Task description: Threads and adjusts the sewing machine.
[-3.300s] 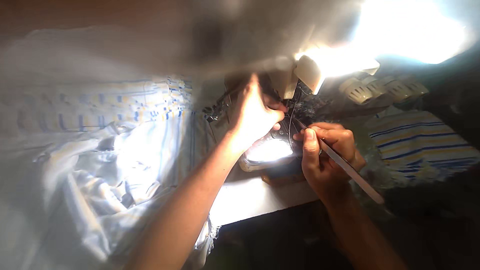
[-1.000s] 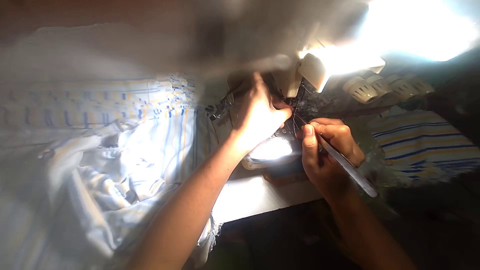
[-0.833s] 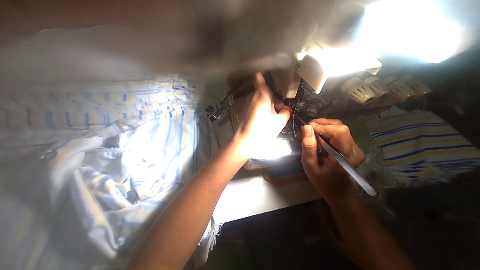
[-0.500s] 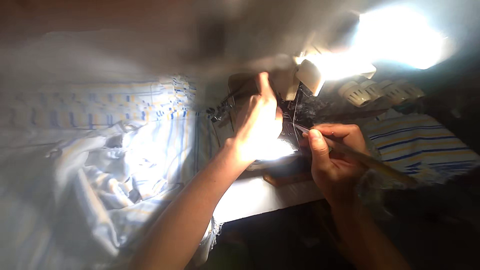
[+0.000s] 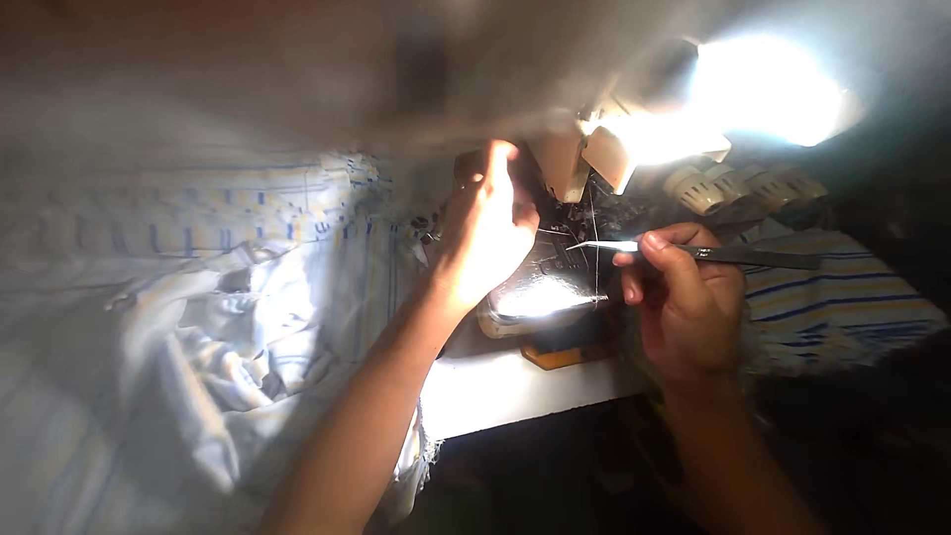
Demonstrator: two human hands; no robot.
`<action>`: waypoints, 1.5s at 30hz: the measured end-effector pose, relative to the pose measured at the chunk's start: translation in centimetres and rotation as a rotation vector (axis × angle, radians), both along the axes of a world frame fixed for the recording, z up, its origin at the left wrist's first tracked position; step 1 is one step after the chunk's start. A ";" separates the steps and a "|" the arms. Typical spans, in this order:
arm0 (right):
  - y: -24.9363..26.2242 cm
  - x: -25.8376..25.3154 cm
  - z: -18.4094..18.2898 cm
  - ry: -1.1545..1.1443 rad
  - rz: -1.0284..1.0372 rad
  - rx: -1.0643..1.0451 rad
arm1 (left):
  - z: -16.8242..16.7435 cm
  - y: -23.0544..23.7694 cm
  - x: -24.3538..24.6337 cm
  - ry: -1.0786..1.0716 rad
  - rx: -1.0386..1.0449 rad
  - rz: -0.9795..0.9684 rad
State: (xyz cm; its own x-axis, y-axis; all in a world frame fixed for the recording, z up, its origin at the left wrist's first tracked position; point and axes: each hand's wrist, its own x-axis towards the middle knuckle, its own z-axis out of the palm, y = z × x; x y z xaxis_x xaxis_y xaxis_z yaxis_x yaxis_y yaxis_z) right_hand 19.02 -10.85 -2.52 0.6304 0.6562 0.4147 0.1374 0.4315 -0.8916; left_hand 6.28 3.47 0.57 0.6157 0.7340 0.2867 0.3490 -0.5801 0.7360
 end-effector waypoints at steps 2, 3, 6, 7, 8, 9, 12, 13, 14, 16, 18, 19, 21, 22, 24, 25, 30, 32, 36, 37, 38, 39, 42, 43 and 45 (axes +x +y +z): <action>-0.1 -0.1 0.0 -0.001 -0.007 -0.009 | -0.2 -0.5 0.5 -0.029 -0.099 0.028; -0.1 -0.1 0.0 -0.006 -0.010 -0.012 | -0.3 -0.8 0.8 -0.036 -0.133 0.047; -0.3 0.0 -0.2 -0.046 -0.026 -0.022 | -0.2 -1.2 1.2 -0.015 -0.199 0.091; -0.4 0.1 -0.3 -0.065 -0.028 -0.021 | -0.1 -1.3 1.4 -0.013 -0.216 0.101; -0.4 0.2 -0.4 -0.085 -0.030 -0.020 | -0.1 -1.3 1.5 -0.011 -0.236 0.105; -0.5 0.2 -0.4 -0.100 -0.030 -0.019 | 0.0 -1.2 1.6 -0.010 -0.261 0.099; -0.5 0.3 -0.4 -0.127 -0.017 -0.031 | 0.1 -1.1 1.8 -0.002 -0.278 0.062; -0.4 0.3 -0.3 -0.129 -0.010 -0.039 | 0.0 -1.0 1.9 0.012 -0.248 0.053; -0.4 0.4 -0.2 -0.129 -0.004 -0.051 | -0.2 -0.8 2.0 0.037 -0.213 0.038; -0.6 0.5 0.0 -0.130 0.002 -0.075 | -0.4 -0.6 2.0 0.067 -0.168 0.001; -1.0 0.7 0.0 -0.143 -0.020 -0.081 | -0.6 -0.5 1.9 0.076 -0.144 -0.026; -1.4 0.9 0.0 -0.168 -0.049 -0.079 | -0.6 -0.4 1.8 0.073 -0.136 -0.032; -2.3 1.5 -0.2 -0.243 -0.159 -0.050 | -0.7 -0.4 1.8 0.077 -0.116 -0.036; -2.7 1.7 -0.4 -0.283 -0.226 -0.020 | -0.6 -0.3 1.8 0.072 -0.118 -0.038; -3.5 1.9 -0.9 -0.361 -0.304 0.037 | -0.5 -0.3 1.7 0.065 -0.129 -0.042; -3.9 1.7 -1.2 -0.403 -0.310 0.025 | -0.5 -0.3 1.6 0.057 -0.132 -0.046; -3.5 -1.4 -3.1 -0.632 -0.306 -0.155 | -1.1 -0.1 1.6 0.010 -0.160 -0.059; -2.4 -2.3 -3.1 -0.627 -0.320 -0.197 | -1.0 -0.2 1.5 0.001 -0.166 -0.062; -1.2 -2.4 -2.8 -0.552 -0.374 -0.196 | -1.1 -0.4 1.5 -0.026 -0.162 -0.069; -1.1 -2.2 -2.7 -0.557 -0.402 -0.200 | -1.1 -0.5 1.5 -0.022 -0.154 -0.065; -1.1 -1.9 -2.7 -0.575 -0.434 -0.210 | -1.0 -0.6 1.5 -0.009 -0.145 -0.058; -1.1 -1.6 -2.7 -0.603 -0.473 -0.219 | -0.9 -0.7 1.5 -0.002 -0.138 -0.054; -1.6 -0.7 -2.6 -0.697 -0.575 -0.275 | -1.0 -0.8 1.5 -0.008 -0.118 -0.052; -1.8 -0.5 -2.6 -0.725 -0.602 -0.293 | -1.0 -0.9 1.5 -0.012 -0.126 -0.059; -1.9 0.1 -2.6 -0.780 -0.656 -0.326 | -1.2 -0.8 1.5 -0.015 -0.120 -0.072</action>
State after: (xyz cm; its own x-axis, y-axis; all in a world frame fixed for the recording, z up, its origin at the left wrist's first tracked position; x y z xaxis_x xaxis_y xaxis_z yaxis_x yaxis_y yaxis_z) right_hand 19.08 -12.78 -5.11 0.5366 0.4379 0.7214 0.8382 -0.1773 -0.5158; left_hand 7.77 2.65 -0.66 0.6644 0.7175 0.2092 0.2976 -0.5107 0.8066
